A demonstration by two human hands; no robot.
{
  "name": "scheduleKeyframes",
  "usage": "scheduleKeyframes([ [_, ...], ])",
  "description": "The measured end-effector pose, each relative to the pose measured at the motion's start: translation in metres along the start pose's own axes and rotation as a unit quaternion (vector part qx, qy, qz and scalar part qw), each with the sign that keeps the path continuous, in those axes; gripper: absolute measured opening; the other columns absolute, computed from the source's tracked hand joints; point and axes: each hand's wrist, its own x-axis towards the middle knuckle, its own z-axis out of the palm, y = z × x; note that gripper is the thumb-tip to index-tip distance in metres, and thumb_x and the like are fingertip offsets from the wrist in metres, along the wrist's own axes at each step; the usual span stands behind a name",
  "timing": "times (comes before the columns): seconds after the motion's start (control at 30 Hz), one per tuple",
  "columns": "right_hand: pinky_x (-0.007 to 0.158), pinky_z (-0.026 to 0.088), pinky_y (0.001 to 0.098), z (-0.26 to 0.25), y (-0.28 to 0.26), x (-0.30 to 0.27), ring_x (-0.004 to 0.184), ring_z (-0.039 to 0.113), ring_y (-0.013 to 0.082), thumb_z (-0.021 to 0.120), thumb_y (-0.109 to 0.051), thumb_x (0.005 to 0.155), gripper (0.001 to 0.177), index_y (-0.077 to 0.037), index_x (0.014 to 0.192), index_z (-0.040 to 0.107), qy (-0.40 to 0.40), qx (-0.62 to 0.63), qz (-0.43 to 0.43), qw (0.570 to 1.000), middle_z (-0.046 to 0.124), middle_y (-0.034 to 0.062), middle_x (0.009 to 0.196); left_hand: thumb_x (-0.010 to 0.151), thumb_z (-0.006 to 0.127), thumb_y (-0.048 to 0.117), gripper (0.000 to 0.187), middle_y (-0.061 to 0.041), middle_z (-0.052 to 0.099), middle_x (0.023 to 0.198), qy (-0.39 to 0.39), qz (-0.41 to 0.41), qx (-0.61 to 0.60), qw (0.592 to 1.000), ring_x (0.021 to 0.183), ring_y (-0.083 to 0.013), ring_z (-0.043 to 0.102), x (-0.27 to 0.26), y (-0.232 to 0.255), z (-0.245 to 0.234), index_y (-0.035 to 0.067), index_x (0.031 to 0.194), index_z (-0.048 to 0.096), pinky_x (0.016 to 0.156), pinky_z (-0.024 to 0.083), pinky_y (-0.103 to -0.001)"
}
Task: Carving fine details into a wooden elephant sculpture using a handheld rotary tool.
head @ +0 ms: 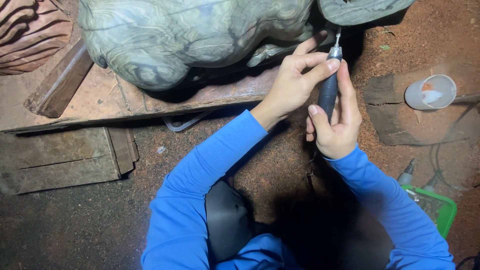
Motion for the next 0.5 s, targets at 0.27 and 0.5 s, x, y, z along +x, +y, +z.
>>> scheduleKeyframes([
  [0.27,0.034,0.051,0.0293,-0.020,0.074,-0.007,0.046,0.062,0.0261,0.063,0.009,0.097,0.077,0.004,0.162,0.022,0.028,0.026,-0.171,0.985,0.065,0.0412,0.115,0.105,0.073,0.027,0.022,-0.018,0.067,0.133,-0.002,0.017,-0.099,0.995,0.134,-0.0315,0.060,-0.032,-0.037,0.012,0.011,0.119,0.079,0.119,0.042,-0.051],
  [0.5,0.062,0.059,0.0345,0.026,0.026,-0.001,0.079,0.064,0.0267,0.065,-0.001,0.094,0.071,0.001,0.158,0.035,-0.062,-0.016,-0.156,0.986,0.067,0.0267,0.112,0.103,0.073,0.022,0.018,-0.010,0.073,0.122,0.010,0.037,-0.017,0.999,0.125,-0.0222,0.066,-0.058,0.015,-0.050,0.011,0.116,0.079,0.112,0.048,-0.043],
])
